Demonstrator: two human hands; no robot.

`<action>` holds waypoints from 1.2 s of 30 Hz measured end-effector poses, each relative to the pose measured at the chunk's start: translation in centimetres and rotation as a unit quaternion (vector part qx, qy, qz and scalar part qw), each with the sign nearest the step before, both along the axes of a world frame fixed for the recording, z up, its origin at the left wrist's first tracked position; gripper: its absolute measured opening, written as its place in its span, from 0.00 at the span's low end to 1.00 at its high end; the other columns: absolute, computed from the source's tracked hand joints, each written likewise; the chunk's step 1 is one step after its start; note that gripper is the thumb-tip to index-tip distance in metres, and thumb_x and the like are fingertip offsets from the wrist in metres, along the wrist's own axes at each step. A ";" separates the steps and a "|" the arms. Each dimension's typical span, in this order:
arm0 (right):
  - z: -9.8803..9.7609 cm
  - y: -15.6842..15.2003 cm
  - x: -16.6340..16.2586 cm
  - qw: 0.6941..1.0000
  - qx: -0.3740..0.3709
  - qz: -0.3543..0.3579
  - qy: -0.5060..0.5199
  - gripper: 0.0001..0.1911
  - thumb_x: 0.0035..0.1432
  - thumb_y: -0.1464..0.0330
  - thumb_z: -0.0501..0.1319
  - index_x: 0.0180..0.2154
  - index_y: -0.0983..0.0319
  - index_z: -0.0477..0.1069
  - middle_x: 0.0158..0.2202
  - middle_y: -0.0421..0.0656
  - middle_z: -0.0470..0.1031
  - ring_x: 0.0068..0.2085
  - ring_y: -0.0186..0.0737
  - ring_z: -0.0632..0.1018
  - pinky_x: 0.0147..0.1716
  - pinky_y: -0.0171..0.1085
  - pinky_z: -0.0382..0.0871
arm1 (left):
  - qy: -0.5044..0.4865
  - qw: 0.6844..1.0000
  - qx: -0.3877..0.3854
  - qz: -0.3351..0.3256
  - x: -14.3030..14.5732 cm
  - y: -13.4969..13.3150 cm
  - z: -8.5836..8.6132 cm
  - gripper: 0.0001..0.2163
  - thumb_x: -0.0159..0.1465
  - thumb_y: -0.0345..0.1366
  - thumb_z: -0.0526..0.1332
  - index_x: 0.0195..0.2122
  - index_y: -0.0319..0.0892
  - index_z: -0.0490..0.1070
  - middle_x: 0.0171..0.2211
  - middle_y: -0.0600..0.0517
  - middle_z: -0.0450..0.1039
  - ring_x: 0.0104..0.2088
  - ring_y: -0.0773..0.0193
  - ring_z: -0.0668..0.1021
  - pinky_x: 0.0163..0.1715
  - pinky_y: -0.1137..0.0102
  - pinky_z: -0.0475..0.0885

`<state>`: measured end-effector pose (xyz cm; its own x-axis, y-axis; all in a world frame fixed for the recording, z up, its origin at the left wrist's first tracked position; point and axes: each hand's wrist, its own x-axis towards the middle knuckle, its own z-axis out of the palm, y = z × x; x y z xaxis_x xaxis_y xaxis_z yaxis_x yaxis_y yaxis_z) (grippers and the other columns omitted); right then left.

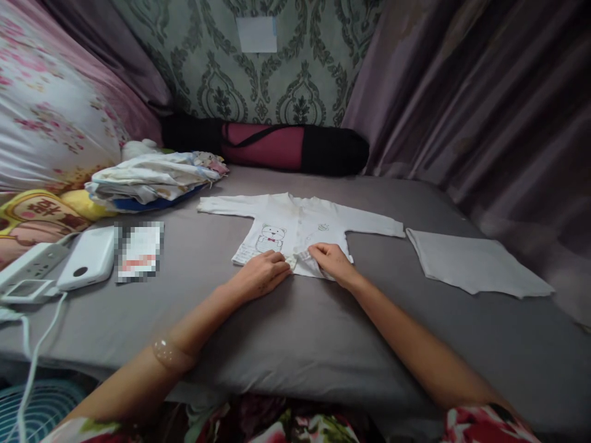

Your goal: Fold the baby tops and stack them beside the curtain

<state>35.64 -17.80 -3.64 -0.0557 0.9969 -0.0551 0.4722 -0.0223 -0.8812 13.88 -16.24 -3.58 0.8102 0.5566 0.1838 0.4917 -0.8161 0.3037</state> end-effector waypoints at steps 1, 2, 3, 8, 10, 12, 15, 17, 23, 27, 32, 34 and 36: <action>0.3 0.2 0.1 0.999 -0.018 -0.006 0.025 0.16 0.58 0.59 0.53 0.25 0.62 0.67 0.19 0.33 0.57 0.22 0.30 0.60 0.23 0.31 0.54 | 0.006 1.000 0.005 0.000 0.2 -0.1 0.2 0.17 0.71 0.40 0.46 0.38 0.42 0.73 0.36 0.47 0.72 0.38 0.61 0.73 0.39 0.68 0.67; 0.6 0.4 0.2 0.999 -0.027 -0.008 0.042 0.16 0.56 0.58 0.54 0.25 0.62 0.67 0.19 0.32 0.56 0.22 0.30 0.59 0.22 0.31 0.52 | 0.003 1.000 0.006 0.006 0.4 -0.1 0.4 0.17 0.71 0.40 0.46 0.37 0.42 0.73 0.35 0.47 0.72 0.37 0.61 0.73 0.38 0.68 0.67; 1.0 0.4 0.2 0.998 -0.030 -0.006 0.051 0.16 0.56 0.57 0.54 0.26 0.62 0.68 0.19 0.32 0.56 0.22 0.29 0.58 0.22 0.31 0.52 | -0.008 1.000 0.006 0.018 0.6 -0.1 0.5 0.17 0.71 0.40 0.46 0.37 0.42 0.73 0.35 0.47 0.72 0.37 0.61 0.73 0.38 0.68 0.67; 2.2 0.2 -0.3 0.999 0.030 0.015 0.011 0.15 0.57 0.60 0.54 0.26 0.63 0.71 0.21 0.34 0.61 0.25 0.31 0.63 0.26 0.30 0.56 | -0.058 0.997 -0.004 0.056 1.3 -0.5 0.6 0.16 0.72 0.40 0.46 0.39 0.43 0.73 0.36 0.48 0.72 0.40 0.61 0.74 0.41 0.69 0.68; 2.0 -0.2 -0.7 0.998 0.055 0.027 -0.028 0.15 0.59 0.62 0.53 0.27 0.63 0.72 0.22 0.35 0.65 0.27 0.32 0.66 0.28 0.31 0.58 | -0.034 0.999 -0.006 0.035 1.6 -0.9 0.6 0.16 0.72 0.39 0.46 0.38 0.42 0.73 0.35 0.47 0.72 0.38 0.61 0.74 0.40 0.68 0.69; 1.5 -0.9 -1.1 0.993 0.075 0.046 -0.075 0.15 0.61 0.65 0.52 0.29 0.63 0.74 0.25 0.38 0.69 0.29 0.34 0.69 0.30 0.31 0.60 | -0.006 1.000 -0.003 0.015 1.6 -1.5 0.6 0.16 0.71 0.38 0.46 0.38 0.41 0.73 0.34 0.47 0.72 0.37 0.60 0.74 0.38 0.67 0.69; 1.3 -2.4 -1.3 0.974 0.114 0.124 -0.150 0.14 0.64 0.68 0.52 0.32 0.62 0.75 0.34 0.42 0.74 0.37 0.36 0.73 0.38 0.33 0.64 | 0.009 1.000 -0.010 -0.012 1.0 -2.1 0.9 0.13 0.68 0.33 0.48 0.40 0.42 0.73 0.36 0.47 0.74 0.38 0.60 0.75 0.39 0.67 0.70; 1.9 -3.1 -1.3 0.954 0.126 0.191 -0.195 0.12 0.65 0.68 0.54 0.35 0.61 0.76 0.39 0.44 0.74 0.41 0.37 0.74 0.42 0.34 0.64 | -0.014 0.999 -0.029 -0.006 -0.1 -1.9 1.1 0.12 0.65 0.29 0.51 0.42 0.43 0.73 0.39 0.48 0.75 0.41 0.61 0.76 0.42 0.68 0.69; 3.0 0.7 -3.0 0.935 0.164 0.189 -0.250 0.15 0.68 0.70 0.48 0.40 0.64 0.74 0.40 0.47 0.76 0.45 0.39 0.74 0.47 0.37 0.64 | -0.068 0.934 0.034 0.350 -4.0 1.4 0.0 0.10 0.66 0.35 0.53 0.42 0.40 0.70 0.39 0.46 0.75 0.40 0.59 0.74 0.44 0.66 0.66; 0.8 6.2 -6.7 0.931 0.149 0.176 -0.285 0.19 0.67 0.73 0.45 0.53 0.68 0.67 0.53 0.52 0.71 0.56 0.42 0.69 0.55 0.39 0.60 | -0.011 0.889 -0.057 0.455 -4.8 2.7 -0.6 0.10 0.66 0.40 0.55 0.40 0.40 0.70 0.35 0.48 0.75 0.36 0.60 0.74 0.36 0.69 0.65; -1.3 10.8 -10.4 0.919 0.086 0.167 -0.346 0.26 0.67 0.69 0.44 0.64 0.72 0.53 0.68 0.54 0.50 0.68 0.48 0.51 0.64 0.45 0.44 | -0.008 0.871 -0.131 0.473 -4.6 2.5 -0.4 0.11 0.66 0.42 0.54 0.37 0.41 0.71 0.34 0.48 0.76 0.35 0.61 0.75 0.32 0.71 0.62; -1.6 11.7 -11.2 0.918 0.076 0.160 -0.354 0.28 0.68 0.66 0.42 0.66 0.71 0.49 0.70 0.52 0.46 0.69 0.48 0.48 0.65 0.47 0.40 | -0.003 0.869 -0.144 0.473 -4.7 2.5 -0.4 0.12 0.65 0.44 0.55 0.34 0.41 0.71 0.33 0.48 0.76 0.34 0.61 0.75 0.31 0.71 0.61; -1.8 12.3 -11.6 0.918 0.069 0.152 -0.360 0.30 0.69 0.62 0.41 0.67 0.70 0.48 0.70 0.51 0.43 0.69 0.49 0.46 0.65 0.49 0.37 | 0.007 0.871 -0.156 0.466 -5.1 2.6 -0.4 0.14 0.64 0.45 0.56 0.32 0.41 0.72 0.32 0.48 0.75 0.33 0.61 0.74 0.30 0.71 0.59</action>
